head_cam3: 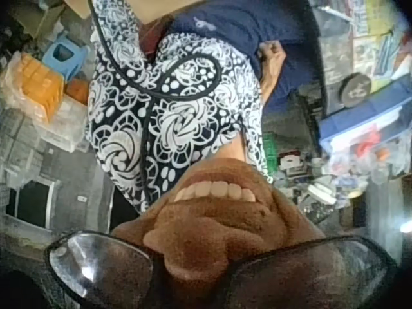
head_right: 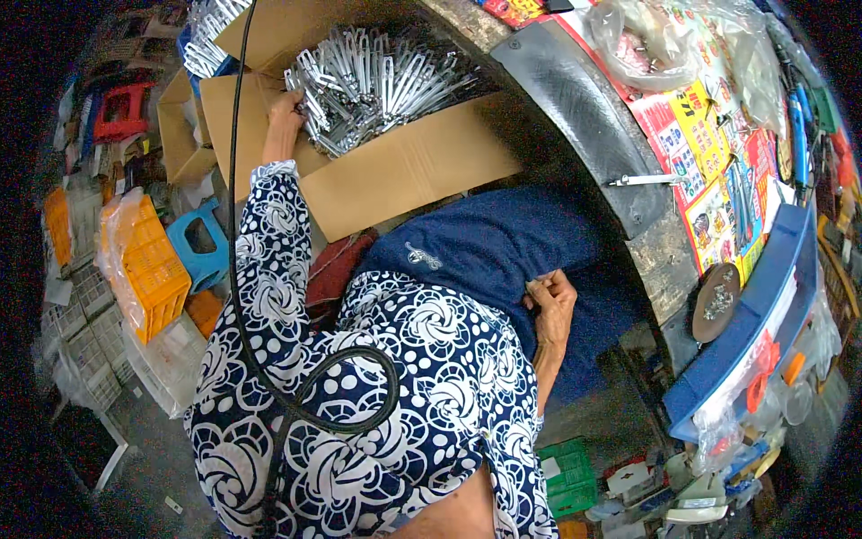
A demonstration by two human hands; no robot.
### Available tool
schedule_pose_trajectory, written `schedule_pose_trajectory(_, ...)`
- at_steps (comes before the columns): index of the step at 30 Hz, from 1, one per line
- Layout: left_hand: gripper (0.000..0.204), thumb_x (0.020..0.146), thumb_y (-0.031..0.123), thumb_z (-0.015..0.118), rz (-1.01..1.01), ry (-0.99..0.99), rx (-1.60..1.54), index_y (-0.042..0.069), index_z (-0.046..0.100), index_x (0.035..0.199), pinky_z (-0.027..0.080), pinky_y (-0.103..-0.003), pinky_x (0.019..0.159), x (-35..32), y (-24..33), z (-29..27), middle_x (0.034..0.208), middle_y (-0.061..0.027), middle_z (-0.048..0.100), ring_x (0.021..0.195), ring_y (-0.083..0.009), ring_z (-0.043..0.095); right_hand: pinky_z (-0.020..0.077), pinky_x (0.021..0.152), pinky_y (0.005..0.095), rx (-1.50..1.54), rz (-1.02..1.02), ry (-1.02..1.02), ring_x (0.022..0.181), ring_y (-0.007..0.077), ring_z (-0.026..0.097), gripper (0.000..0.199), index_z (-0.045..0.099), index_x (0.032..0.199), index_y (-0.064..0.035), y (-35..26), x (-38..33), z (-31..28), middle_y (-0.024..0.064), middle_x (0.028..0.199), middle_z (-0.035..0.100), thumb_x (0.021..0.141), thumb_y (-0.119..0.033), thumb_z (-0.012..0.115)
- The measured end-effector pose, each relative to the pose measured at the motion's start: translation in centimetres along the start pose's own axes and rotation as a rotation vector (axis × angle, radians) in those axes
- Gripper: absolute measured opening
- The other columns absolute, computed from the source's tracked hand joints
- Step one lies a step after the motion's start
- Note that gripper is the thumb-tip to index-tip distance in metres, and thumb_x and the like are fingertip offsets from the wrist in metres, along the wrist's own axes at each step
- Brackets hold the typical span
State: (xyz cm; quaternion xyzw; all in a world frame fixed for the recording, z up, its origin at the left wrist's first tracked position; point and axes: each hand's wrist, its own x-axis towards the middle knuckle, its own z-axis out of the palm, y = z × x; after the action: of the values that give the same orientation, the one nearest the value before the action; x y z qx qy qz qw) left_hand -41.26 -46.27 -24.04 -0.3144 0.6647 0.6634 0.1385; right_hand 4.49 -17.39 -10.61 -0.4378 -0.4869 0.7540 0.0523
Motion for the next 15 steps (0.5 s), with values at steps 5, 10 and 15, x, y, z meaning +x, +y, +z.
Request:
schedule_pose_trajectory(5,0.016,0.083,0.011,0.045,0.470,0.001,0.768,0.000,0.054,0.089,0.044,-0.038,0.062,7.6,-3.4,-5.4,0.088,-0.0098,0.056,0.077,-0.0268,0.055,0.0323,0.044,0.0203,-0.020,0.017,-0.027,0.048,0.0074,0.040,0.007,0.048,0.071,-0.0043,-0.4,0.0,0.8,-0.0002,0.061,0.046,0.070,0.000,0.053)
schedule_pose_trajectory(10,0.015,0.080,0.012,0.046,0.775,0.097,1.104,0.001,0.056,0.084,0.043,-0.036,0.060,7.9,-4.2,-3.2,0.088,-0.0086,0.059,0.075,-0.0245,0.056,0.0325,0.043,0.0202,-0.026,0.021,-0.020,0.049,0.0075,0.041,0.012,0.045,0.070,-0.0054,-0.1,0.1,0.2,0.0005,0.061,0.046,0.072,0.003,0.055)
schedule_pose_trajectory(15,0.014,0.064,0.004,0.060,0.551,0.166,0.240,-0.002,0.054,0.052,0.037,-0.031,0.045,1.2,-2.6,-0.6,0.052,-0.0038,0.050,0.048,-0.0137,0.044,0.0303,0.043,0.0193,-0.021,-0.010,0.035,0.046,0.0066,0.038,0.010,0.046,0.070,-0.0055,0.0,-0.3,0.4,-0.0010,0.059,0.045,0.071,0.000,0.055)
